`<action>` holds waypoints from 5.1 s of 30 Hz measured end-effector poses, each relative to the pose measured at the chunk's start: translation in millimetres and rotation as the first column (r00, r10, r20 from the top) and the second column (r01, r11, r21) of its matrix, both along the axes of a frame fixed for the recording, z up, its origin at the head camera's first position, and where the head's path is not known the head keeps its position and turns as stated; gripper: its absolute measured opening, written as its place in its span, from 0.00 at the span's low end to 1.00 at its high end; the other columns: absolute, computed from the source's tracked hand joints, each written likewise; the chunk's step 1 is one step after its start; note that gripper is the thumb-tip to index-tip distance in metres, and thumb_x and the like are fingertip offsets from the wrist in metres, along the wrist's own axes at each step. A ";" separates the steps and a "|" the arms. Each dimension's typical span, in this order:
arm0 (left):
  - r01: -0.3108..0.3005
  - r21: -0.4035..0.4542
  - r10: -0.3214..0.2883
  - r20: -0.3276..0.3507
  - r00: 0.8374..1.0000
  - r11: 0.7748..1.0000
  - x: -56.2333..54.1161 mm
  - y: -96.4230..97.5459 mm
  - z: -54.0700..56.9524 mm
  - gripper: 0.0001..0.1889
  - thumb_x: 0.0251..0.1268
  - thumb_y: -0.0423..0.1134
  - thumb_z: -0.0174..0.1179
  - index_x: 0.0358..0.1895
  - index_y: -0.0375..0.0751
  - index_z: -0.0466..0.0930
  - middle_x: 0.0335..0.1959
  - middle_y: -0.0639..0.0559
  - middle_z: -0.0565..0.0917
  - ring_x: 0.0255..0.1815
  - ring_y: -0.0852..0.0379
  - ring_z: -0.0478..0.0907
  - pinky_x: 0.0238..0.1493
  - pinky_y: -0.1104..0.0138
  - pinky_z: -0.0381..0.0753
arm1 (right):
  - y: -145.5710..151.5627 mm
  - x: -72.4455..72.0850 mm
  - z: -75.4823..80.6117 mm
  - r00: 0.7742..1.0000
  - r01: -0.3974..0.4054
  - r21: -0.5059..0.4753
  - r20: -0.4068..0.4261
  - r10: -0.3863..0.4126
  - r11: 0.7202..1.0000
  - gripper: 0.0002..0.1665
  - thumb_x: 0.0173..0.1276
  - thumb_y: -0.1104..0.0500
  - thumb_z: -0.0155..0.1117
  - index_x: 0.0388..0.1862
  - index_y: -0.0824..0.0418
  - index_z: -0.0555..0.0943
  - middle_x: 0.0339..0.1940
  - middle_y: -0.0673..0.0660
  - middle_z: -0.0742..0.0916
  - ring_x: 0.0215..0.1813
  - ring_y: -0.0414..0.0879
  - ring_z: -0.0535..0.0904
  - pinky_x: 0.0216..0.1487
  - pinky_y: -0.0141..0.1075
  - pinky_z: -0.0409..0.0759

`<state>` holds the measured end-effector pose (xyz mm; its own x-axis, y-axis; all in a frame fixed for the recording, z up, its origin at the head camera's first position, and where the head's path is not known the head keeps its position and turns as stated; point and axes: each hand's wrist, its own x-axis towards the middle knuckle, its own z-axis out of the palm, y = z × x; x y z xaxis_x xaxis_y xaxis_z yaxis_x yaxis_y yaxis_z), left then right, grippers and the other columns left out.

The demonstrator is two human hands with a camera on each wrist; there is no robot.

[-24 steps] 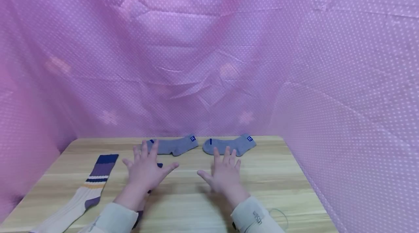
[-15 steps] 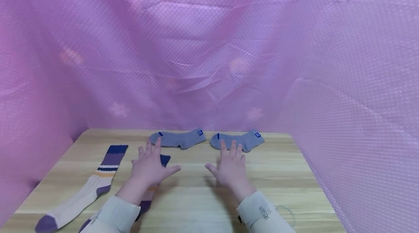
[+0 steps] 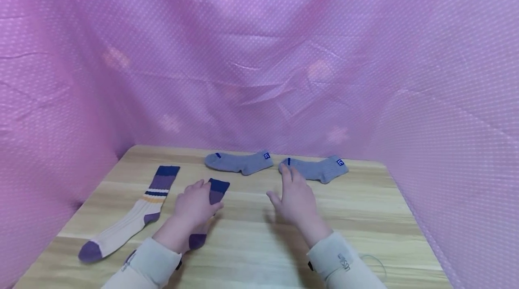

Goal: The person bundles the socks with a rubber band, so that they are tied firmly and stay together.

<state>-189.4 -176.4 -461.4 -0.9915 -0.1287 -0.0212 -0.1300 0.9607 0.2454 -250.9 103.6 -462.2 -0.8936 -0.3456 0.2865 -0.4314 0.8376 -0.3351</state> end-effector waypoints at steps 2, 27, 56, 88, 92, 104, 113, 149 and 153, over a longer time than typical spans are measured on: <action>0.008 -0.010 -0.008 0.009 1.000 1.000 2.1 1.1 -1.3 0.39 0.69 0.59 0.70 0.69 0.30 0.78 0.66 0.32 0.80 0.65 0.32 0.77 0.62 0.38 0.78 | -0.6 0.7 2.7 1.000 -0.005 -0.011 -0.015 0.004 1.000 0.52 0.71 0.40 0.71 0.82 0.67 0.64 0.73 0.74 0.75 0.71 0.70 0.74 0.66 0.63 0.78; 0.073 -0.094 -0.063 0.107 0.992 0.993 27.6 9.0 -29.4 0.39 0.61 0.67 0.70 0.52 0.29 0.88 0.60 0.29 0.83 0.58 0.32 0.82 0.53 0.42 0.84 | -0.1 13.5 -8.9 0.987 -0.007 0.138 0.162 -0.015 0.990 0.36 0.74 0.40 0.68 0.65 0.67 0.81 0.56 0.66 0.89 0.58 0.64 0.85 0.58 0.59 0.84; 0.102 -0.081 -0.092 0.114 0.989 0.991 28.9 31.1 -23.8 0.38 0.60 0.67 0.71 0.53 0.30 0.87 0.57 0.35 0.85 0.56 0.36 0.82 0.53 0.43 0.83 | 6.7 12.5 -21.6 0.966 -0.036 0.211 0.257 -0.020 0.977 0.28 0.77 0.44 0.63 0.63 0.64 0.81 0.50 0.62 0.90 0.54 0.62 0.87 0.55 0.58 0.85; 0.181 -0.049 -0.177 0.073 0.982 0.982 37.7 47.7 -22.5 0.37 0.58 0.64 0.74 0.49 0.28 0.88 0.57 0.33 0.85 0.56 0.32 0.83 0.55 0.38 0.81 | 5.5 14.8 -24.5 0.970 -0.025 0.254 0.240 -0.038 0.967 0.30 0.73 0.43 0.69 0.61 0.64 0.81 0.46 0.62 0.89 0.47 0.60 0.87 0.48 0.57 0.86; 0.194 -0.041 -0.192 0.062 0.980 0.980 38.8 49.8 -22.7 0.37 0.57 0.64 0.75 0.50 0.28 0.88 0.59 0.33 0.85 0.58 0.31 0.82 0.58 0.38 0.80 | 4.4 14.1 -21.9 0.971 -0.026 0.232 0.237 -0.030 0.972 0.30 0.74 0.44 0.69 0.63 0.64 0.81 0.49 0.62 0.89 0.50 0.59 0.87 0.50 0.56 0.86; 0.239 -0.098 -0.235 0.056 0.971 0.966 44.8 57.5 -19.1 0.35 0.54 0.65 0.75 0.44 0.32 0.89 0.56 0.36 0.86 0.52 0.36 0.84 0.51 0.43 0.82 | 0.1 14.4 -18.3 0.975 -0.016 0.234 0.220 -0.036 0.972 0.26 0.76 0.47 0.65 0.62 0.64 0.82 0.51 0.64 0.89 0.53 0.61 0.87 0.52 0.58 0.85; 0.294 -0.102 -0.289 0.064 0.955 0.950 47.5 61.5 -17.7 0.36 0.56 0.66 0.74 0.49 0.32 0.89 0.59 0.37 0.86 0.55 0.36 0.84 0.52 0.43 0.83 | -1.0 15.2 -19.0 0.980 -0.003 0.227 0.193 -0.042 0.974 0.22 0.78 0.49 0.63 0.59 0.64 0.83 0.49 0.63 0.90 0.51 0.62 0.87 0.50 0.58 0.86; 0.364 -0.103 -0.352 0.117 0.929 0.926 52.8 82.9 -17.1 0.35 0.56 0.68 0.73 0.47 0.36 0.90 0.63 0.40 0.85 0.59 0.39 0.83 0.56 0.45 0.81 | -5.3 18.1 -20.4 0.987 -0.006 0.264 0.156 -0.037 0.965 0.18 0.77 0.47 0.65 0.52 0.61 0.83 0.40 0.60 0.88 0.42 0.60 0.87 0.39 0.56 0.85; 0.380 -0.125 -0.370 0.094 0.924 0.917 55.0 88.6 -20.7 0.35 0.55 0.68 0.74 0.46 0.37 0.91 0.63 0.40 0.85 0.60 0.38 0.82 0.58 0.42 0.81 | -4.9 17.4 -23.3 0.988 0.006 0.278 0.149 -0.049 0.960 0.18 0.76 0.47 0.67 0.49 0.61 0.83 0.38 0.60 0.88 0.40 0.59 0.87 0.37 0.56 0.85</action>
